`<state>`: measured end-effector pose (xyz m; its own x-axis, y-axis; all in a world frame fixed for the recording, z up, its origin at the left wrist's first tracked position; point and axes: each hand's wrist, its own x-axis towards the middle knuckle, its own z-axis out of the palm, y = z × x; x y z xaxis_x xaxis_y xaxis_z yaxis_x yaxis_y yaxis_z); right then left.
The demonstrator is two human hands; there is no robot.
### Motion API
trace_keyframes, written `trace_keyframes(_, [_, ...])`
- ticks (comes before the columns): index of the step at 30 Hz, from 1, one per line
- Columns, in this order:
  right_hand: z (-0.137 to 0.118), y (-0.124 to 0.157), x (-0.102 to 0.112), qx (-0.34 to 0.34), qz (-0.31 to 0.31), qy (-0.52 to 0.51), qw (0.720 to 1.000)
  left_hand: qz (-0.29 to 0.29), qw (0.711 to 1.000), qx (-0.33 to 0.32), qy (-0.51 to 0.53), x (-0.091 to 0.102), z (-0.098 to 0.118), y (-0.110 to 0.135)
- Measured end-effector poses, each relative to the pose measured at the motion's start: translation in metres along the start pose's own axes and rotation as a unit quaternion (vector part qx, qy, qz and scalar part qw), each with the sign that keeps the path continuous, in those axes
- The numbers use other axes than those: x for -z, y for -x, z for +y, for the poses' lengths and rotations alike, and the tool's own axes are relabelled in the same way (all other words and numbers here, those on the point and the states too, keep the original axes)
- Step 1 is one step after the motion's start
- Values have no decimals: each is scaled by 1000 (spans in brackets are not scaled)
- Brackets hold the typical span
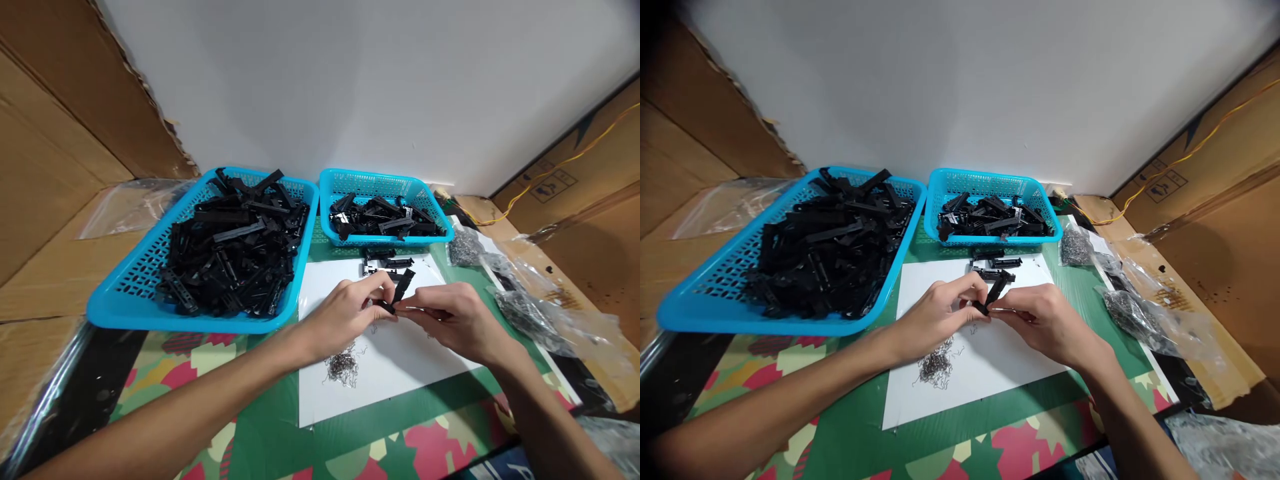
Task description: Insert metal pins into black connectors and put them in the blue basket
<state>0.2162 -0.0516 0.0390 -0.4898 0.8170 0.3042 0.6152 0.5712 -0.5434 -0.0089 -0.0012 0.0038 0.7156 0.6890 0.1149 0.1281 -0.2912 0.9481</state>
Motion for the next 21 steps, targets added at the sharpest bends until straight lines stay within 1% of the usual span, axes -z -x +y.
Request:
trace_keyframes(4, [5,-1,2,-30,8,-34,999,-14,1000,18,13,1,3,-1])
trace_keyframes(8, [13,2,-4,-34,40,-43,998,-20,1000,7,-11,2,4,-3])
trace_keyframes(11, [18,4,-10,-45,54,-35,997,6,996,-27,-87,2,1,-4])
trace_keyframes(14, [22,7,-13,-69,36,-25,997,40,984,-56,-163,1,-4,-4])
trace_keyframes(17, [25,11,-12,-98,21,-15,995,53,978,-61,-190,-1,-8,-3])
trace_keyframes(21, [29,14,-5,-124,61,-6,990,55,977,-52,-200,-4,-12,-4])
